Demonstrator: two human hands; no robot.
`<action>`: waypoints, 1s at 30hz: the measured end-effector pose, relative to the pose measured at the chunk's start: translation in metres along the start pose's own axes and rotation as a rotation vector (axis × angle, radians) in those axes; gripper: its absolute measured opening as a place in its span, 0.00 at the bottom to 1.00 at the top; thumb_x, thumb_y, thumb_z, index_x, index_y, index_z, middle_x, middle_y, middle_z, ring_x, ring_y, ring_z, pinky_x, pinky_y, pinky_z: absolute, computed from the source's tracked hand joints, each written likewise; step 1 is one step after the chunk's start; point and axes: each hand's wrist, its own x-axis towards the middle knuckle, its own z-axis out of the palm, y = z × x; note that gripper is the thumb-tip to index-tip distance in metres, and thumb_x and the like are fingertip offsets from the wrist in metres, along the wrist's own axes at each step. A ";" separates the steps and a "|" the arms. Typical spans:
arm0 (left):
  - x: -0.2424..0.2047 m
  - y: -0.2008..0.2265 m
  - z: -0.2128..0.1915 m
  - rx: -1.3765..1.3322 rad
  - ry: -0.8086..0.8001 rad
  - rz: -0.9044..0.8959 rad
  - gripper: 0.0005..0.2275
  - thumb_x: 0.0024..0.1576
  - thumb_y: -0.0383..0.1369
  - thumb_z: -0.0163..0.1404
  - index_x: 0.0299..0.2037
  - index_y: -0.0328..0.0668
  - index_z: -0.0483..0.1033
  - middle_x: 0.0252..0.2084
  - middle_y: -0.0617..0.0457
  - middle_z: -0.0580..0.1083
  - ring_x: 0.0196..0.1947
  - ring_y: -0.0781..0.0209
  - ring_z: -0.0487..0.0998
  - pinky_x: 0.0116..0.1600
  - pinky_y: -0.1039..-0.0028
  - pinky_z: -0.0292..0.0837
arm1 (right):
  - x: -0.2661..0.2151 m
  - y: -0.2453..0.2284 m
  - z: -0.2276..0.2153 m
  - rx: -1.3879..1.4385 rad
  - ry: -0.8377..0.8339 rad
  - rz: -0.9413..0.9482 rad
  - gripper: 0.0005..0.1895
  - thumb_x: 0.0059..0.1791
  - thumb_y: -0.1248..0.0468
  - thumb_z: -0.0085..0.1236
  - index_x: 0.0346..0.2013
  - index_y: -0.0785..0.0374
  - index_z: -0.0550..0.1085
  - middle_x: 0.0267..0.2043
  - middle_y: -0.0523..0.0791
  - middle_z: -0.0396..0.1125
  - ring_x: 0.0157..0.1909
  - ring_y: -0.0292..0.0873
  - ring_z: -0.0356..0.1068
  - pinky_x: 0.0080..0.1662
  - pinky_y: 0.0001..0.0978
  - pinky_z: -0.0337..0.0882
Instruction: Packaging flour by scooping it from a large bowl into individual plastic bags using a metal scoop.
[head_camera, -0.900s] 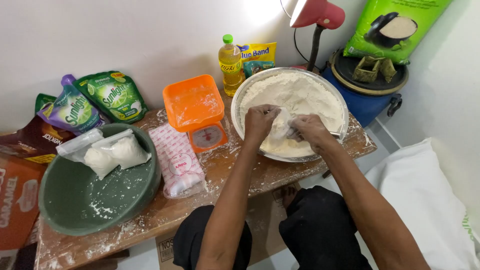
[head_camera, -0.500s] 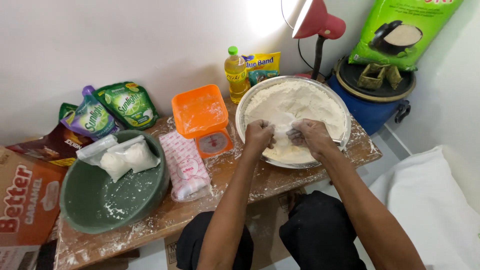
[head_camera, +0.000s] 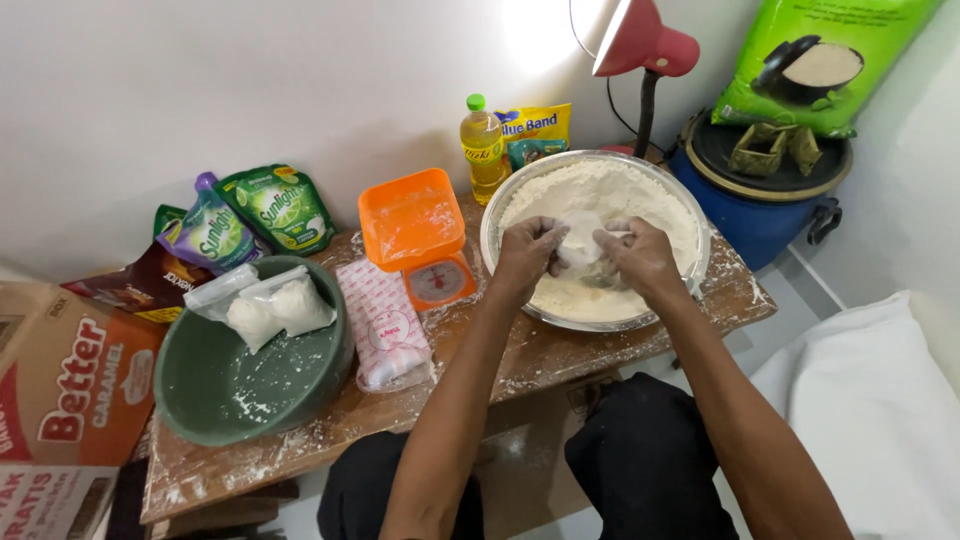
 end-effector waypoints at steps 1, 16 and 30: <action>0.004 -0.005 -0.002 0.002 0.002 0.000 0.08 0.59 0.25 0.54 0.40 0.21 0.74 0.23 0.41 0.71 0.13 0.58 0.76 0.14 0.77 0.71 | 0.007 0.007 0.002 0.001 -0.002 0.000 0.24 0.51 0.51 0.67 0.49 0.68 0.75 0.29 0.54 0.73 0.26 0.45 0.74 0.27 0.35 0.71; -0.018 0.075 -0.030 0.048 0.091 0.136 0.08 0.59 0.25 0.54 0.39 0.21 0.74 0.15 0.35 0.72 0.06 0.59 0.71 0.13 0.77 0.61 | 0.012 -0.059 0.025 -0.134 0.014 -0.306 0.12 0.54 0.61 0.59 0.29 0.65 0.78 0.18 0.46 0.69 0.20 0.36 0.62 0.28 0.26 0.62; -0.031 0.161 -0.109 0.170 0.271 0.267 0.09 0.60 0.28 0.52 0.40 0.23 0.75 0.16 0.37 0.73 0.07 0.60 0.72 0.14 0.78 0.64 | 0.021 -0.149 0.099 -0.122 -0.084 -0.499 0.12 0.55 0.65 0.59 0.28 0.66 0.78 0.18 0.46 0.68 0.17 0.37 0.66 0.24 0.23 0.63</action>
